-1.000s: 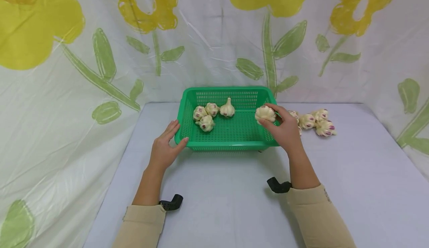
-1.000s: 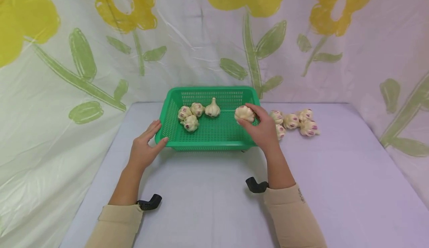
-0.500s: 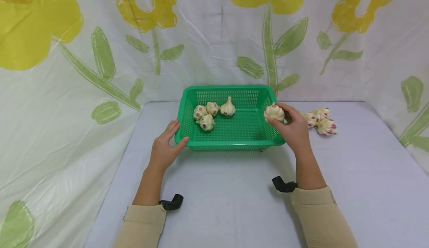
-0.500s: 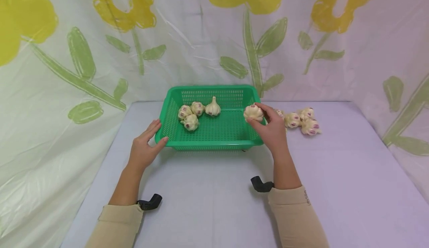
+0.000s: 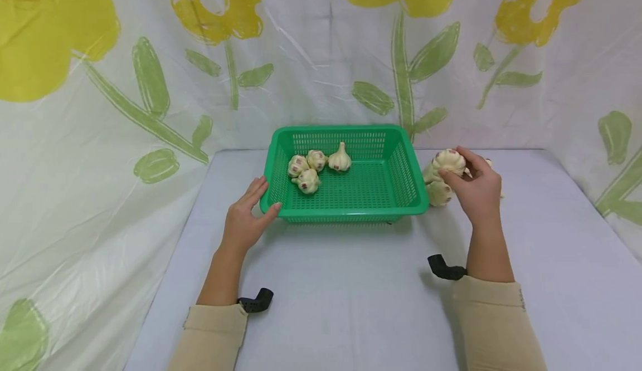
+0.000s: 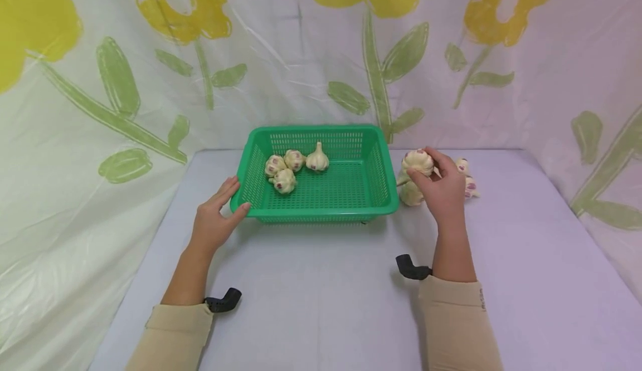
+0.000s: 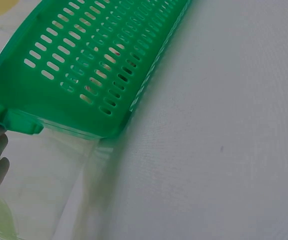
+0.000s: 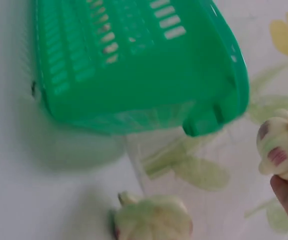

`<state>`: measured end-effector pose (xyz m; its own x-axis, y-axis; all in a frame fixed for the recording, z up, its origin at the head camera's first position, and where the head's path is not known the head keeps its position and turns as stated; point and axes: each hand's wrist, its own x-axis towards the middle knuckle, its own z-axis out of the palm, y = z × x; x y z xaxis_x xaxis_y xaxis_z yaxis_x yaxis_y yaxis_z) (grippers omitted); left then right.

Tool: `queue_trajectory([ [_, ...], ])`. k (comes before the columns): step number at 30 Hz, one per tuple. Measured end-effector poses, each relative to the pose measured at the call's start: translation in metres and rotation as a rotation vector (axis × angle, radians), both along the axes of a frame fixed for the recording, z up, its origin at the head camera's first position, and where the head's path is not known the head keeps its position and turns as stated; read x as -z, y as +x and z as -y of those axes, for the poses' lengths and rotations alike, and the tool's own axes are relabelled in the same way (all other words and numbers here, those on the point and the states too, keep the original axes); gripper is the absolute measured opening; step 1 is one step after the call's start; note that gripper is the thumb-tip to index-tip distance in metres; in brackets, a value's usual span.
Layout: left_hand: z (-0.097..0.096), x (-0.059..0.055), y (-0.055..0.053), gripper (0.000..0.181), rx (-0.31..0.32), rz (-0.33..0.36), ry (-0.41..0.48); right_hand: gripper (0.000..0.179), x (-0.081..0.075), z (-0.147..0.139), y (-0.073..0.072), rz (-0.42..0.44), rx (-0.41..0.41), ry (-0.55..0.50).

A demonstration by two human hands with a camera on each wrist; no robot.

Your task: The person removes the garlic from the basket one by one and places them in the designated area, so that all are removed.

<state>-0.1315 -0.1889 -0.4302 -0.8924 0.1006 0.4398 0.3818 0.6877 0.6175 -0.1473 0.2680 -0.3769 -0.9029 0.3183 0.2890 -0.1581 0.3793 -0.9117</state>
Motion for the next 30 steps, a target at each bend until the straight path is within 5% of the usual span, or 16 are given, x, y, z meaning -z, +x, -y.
queue_trajectory([
  [6,0.001,-0.001,-0.001,0.062,-0.005,0.014,-0.004,0.057,0.003,-0.027,0.003,0.092,0.072,0.013],
  [14,0.002,0.0,-0.002,0.061,-0.002,0.004,-0.01,0.059,0.013,-0.058,0.009,0.268,0.062,0.182],
  [30,0.001,0.001,-0.001,0.061,0.004,0.001,0.013,0.067,0.027,-0.077,0.008,0.476,-0.111,0.332],
])
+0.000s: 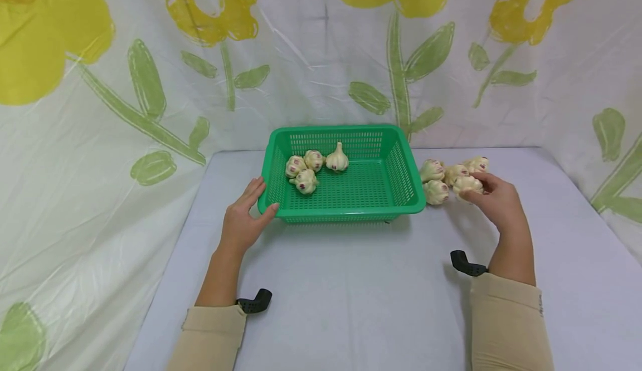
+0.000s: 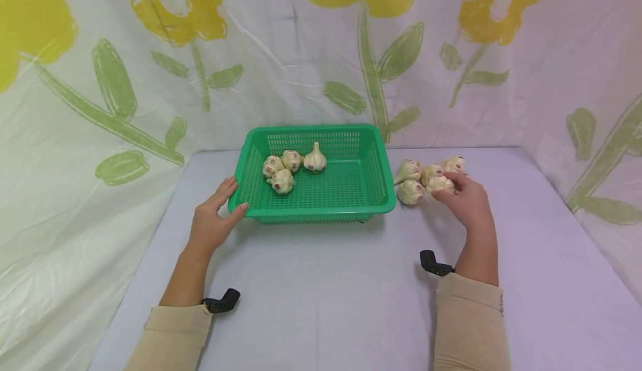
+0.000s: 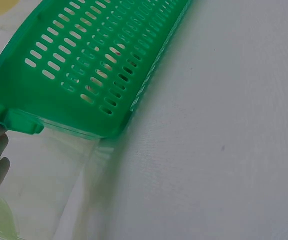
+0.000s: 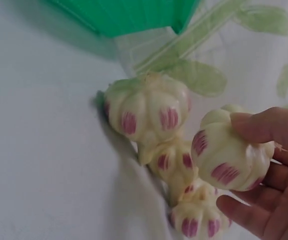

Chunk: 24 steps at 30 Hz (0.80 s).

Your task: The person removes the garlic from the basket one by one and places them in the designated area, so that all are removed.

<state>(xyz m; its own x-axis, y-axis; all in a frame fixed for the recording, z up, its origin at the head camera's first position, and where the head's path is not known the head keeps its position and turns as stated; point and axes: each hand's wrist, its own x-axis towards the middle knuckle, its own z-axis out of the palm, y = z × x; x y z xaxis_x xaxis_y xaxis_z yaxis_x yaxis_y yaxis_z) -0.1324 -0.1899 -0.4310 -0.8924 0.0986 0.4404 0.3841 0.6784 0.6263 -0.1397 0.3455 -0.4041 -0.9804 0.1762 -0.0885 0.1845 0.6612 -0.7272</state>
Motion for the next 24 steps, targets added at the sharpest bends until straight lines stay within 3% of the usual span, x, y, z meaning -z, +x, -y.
queue_trajectory([
  [24,0.001,0.003,-0.001,0.06,-0.005,-0.008,-0.009,0.074,0.018,-0.001,-0.005,0.058,-0.03,0.101],
])
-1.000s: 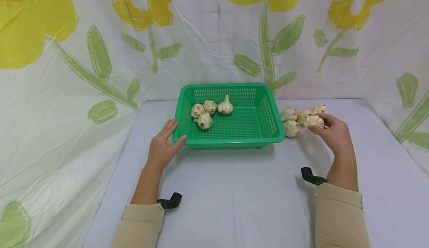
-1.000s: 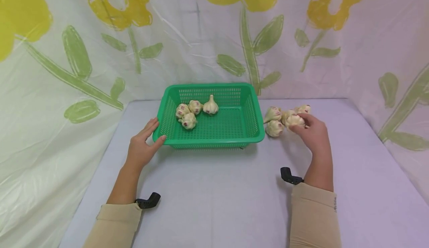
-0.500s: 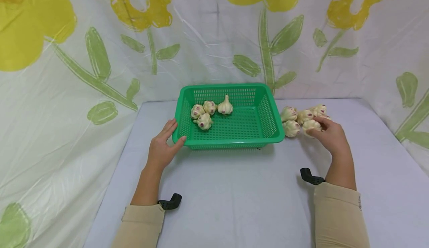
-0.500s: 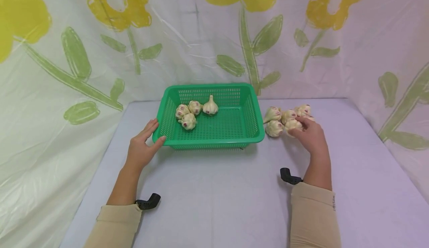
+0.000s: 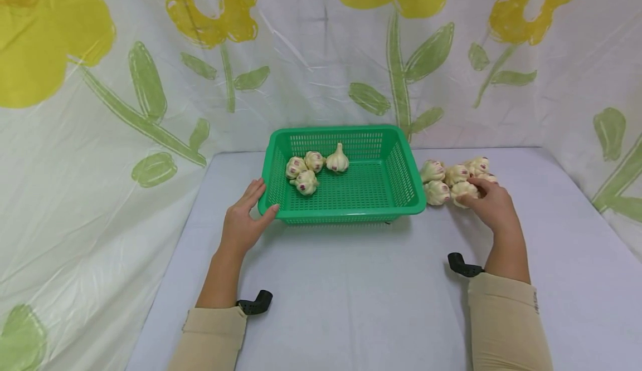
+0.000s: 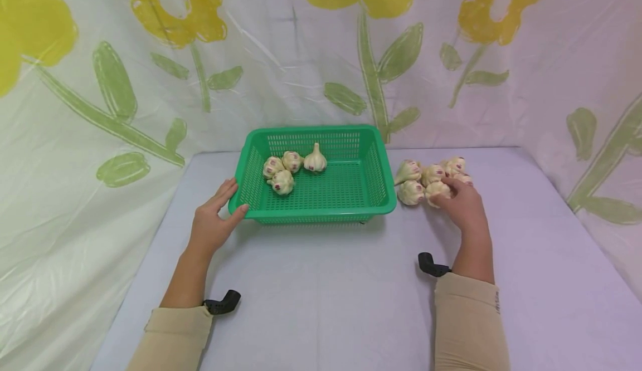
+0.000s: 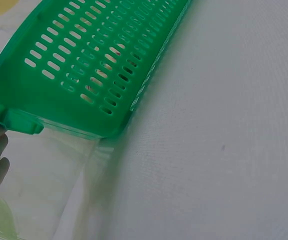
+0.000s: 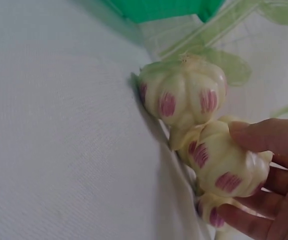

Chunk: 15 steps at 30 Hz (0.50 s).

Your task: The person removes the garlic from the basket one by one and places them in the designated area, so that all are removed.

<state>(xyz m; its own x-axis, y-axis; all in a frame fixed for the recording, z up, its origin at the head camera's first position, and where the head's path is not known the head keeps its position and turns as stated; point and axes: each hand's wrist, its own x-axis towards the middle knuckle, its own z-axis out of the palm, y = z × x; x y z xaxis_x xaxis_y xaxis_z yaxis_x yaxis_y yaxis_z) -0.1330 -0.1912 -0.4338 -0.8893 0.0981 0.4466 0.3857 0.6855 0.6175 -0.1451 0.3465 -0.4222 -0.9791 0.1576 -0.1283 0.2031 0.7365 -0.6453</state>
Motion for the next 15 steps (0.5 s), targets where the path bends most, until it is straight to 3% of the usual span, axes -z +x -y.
queue_trajectory([
  [15,-0.0006,-0.0017,0.0005,0.06,-0.002,0.003,0.001,0.071,0.0016,0.0042,-0.0009,0.046,0.014,-0.025],
])
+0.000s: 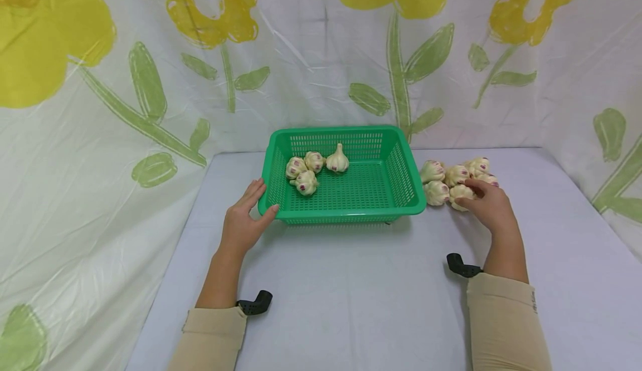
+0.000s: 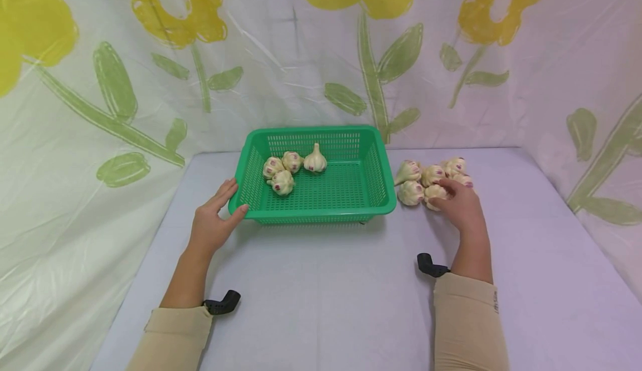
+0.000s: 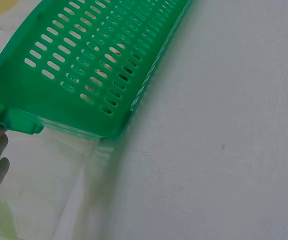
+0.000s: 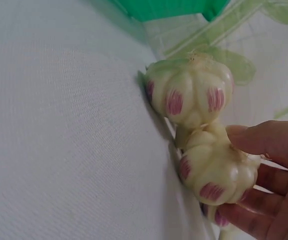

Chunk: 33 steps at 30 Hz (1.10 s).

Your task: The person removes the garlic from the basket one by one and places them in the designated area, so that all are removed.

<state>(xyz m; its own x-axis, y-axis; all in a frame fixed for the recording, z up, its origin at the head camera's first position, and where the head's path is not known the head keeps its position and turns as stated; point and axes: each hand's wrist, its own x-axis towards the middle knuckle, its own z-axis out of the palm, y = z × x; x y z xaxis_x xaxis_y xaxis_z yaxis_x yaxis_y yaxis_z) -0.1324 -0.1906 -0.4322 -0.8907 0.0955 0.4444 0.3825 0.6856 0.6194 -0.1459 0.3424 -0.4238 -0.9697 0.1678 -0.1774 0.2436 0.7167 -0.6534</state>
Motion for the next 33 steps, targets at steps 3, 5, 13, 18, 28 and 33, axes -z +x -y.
queue_trajectory([
  [3,0.0002,0.0003,0.0001,0.06,-0.001,0.0,0.0,0.072,0.0002,-0.0001,-0.0001,0.009,0.001,0.005],
  [5,0.0004,0.0003,0.0001,0.06,0.0,0.0,0.002,0.073,0.0002,-0.0006,-0.0003,0.011,-0.001,0.007],
  [13,0.0003,0.0011,0.0001,0.061,0.004,0.007,-0.001,0.071,0.0024,-0.0014,-0.0014,0.009,0.001,0.0],
  [18,-0.0001,0.0013,0.0011,0.06,-0.002,0.008,-0.003,0.068,0.0029,-0.0012,-0.0028,0.001,-0.009,-0.002],
  [28,0.0004,0.0012,0.0002,0.06,0.002,0.012,0.002,0.066,0.0009,0.0022,-0.0008,-0.006,0.015,-0.006],
  [33,0.0001,-0.0001,0.0001,0.061,0.007,0.011,0.008,0.067,-0.0004,0.0024,0.0003,-0.016,0.012,-0.01],
])
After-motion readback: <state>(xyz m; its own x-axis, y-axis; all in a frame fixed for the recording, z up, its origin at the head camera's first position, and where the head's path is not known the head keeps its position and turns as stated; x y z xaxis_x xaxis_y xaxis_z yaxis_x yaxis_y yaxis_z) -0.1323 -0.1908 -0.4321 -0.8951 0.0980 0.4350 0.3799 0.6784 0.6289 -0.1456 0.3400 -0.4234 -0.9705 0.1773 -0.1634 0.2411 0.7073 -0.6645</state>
